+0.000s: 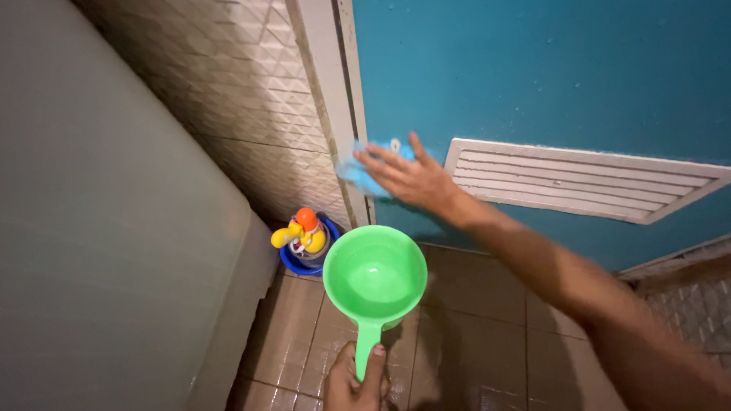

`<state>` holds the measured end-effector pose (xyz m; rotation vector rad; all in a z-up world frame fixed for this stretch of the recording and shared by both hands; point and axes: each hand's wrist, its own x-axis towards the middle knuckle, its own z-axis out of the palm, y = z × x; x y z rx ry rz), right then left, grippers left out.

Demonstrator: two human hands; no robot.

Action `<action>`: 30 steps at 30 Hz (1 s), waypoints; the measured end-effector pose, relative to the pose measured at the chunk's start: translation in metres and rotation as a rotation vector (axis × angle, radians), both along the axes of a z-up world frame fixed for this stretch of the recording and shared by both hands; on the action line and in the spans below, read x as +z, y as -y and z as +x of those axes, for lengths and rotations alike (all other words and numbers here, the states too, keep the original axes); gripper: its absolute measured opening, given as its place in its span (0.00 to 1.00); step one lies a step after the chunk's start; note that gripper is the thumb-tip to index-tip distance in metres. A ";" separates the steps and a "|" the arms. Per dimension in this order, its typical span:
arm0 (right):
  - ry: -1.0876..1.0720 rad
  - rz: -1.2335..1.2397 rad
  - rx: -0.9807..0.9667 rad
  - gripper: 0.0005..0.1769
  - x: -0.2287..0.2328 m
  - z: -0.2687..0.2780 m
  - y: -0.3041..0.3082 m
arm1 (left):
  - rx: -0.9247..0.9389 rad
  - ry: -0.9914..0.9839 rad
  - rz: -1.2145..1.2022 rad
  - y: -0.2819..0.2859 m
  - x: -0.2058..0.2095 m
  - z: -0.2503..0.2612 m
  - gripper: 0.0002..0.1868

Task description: The person wipes the top of a washing machine with a blue cloth, then uses a green scoop to pour water from a black basin onto the cloth and continues wiping. The person then moves to a blue door and wipes it with the same cloth, repeatedly dipping the cloth into the scoop to wet it.

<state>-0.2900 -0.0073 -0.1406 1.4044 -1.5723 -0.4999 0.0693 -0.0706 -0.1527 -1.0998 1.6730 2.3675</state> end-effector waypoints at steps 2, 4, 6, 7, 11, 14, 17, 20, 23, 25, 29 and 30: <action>-0.026 -0.084 0.036 0.21 0.027 -0.008 0.011 | 0.018 0.071 0.051 0.002 -0.003 -0.001 0.13; -0.063 -0.154 0.043 0.19 0.050 -0.013 0.019 | 0.034 0.080 0.081 0.003 -0.007 -0.001 0.12; -0.016 -0.191 0.040 0.14 0.069 -0.015 0.022 | 0.047 0.025 0.090 0.004 -0.012 -0.001 0.10; 0.006 -0.209 0.037 0.13 0.076 -0.015 0.024 | 0.043 -0.006 0.073 0.006 -0.013 0.000 0.10; -0.022 -0.273 0.042 0.11 0.089 -0.015 0.031 | 0.053 -0.064 0.030 0.010 -0.017 -0.002 0.10; -0.010 -0.264 0.041 0.13 0.080 -0.012 0.034 | 0.048 -0.013 0.004 0.011 -0.015 -0.001 0.11; 0.007 -0.195 0.034 0.16 0.059 -0.006 0.029 | 0.065 0.010 -0.028 0.011 -0.012 0.000 0.11; 0.012 -0.103 0.036 0.17 0.026 0.001 0.021 | 0.070 0.026 -0.034 0.012 -0.013 -0.001 0.11; 0.034 -0.022 0.009 0.21 -0.021 0.008 0.009 | 0.068 0.078 -0.156 0.015 -0.019 0.004 0.13; 0.055 0.032 -0.028 0.24 -0.055 0.010 0.002 | 0.051 0.119 -0.172 0.017 -0.023 0.008 0.16; 0.251 0.273 -0.175 0.36 -0.127 0.016 -0.008 | 0.032 0.113 -0.108 0.019 -0.038 0.018 0.19; 0.305 0.320 -0.208 0.37 -0.144 0.017 -0.008 | 0.038 0.089 -0.122 0.019 -0.044 0.021 0.19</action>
